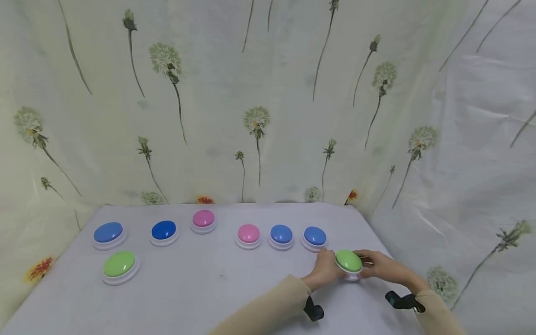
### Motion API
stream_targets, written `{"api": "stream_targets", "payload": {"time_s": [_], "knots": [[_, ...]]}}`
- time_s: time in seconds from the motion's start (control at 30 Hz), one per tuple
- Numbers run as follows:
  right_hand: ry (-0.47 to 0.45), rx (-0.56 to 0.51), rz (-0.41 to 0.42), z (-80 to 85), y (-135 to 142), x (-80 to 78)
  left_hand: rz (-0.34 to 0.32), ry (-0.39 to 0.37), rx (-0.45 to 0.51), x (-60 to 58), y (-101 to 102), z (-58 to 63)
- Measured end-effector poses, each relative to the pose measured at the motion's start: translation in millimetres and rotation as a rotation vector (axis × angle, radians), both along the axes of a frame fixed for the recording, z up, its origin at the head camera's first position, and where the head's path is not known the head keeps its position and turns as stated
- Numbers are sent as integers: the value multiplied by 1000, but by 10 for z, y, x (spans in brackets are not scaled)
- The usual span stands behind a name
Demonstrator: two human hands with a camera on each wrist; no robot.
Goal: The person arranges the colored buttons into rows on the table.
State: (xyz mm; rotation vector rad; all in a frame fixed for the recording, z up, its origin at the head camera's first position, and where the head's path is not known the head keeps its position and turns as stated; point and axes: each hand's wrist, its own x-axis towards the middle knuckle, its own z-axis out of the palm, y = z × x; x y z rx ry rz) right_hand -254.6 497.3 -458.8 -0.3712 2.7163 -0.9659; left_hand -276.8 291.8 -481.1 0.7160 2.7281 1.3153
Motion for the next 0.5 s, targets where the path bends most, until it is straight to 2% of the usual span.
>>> {"api": "stream_targets", "payload": {"time_s": [0.13, 0.27, 0.37, 0.5], "knots": [[-1, -14, -12, -59, 171, -134, 146, 22, -8, 16, 259, -19], [42, -47, -22, -101, 296, -222, 231, 26, 37, -2, 429, -59], [66, -74, -30, -130, 375, -276, 249, -1, 107, -26, 491, -76], [84, -106, -86, -196, 470, -320, 241, 44, 142, -35, 520, -111]]}}
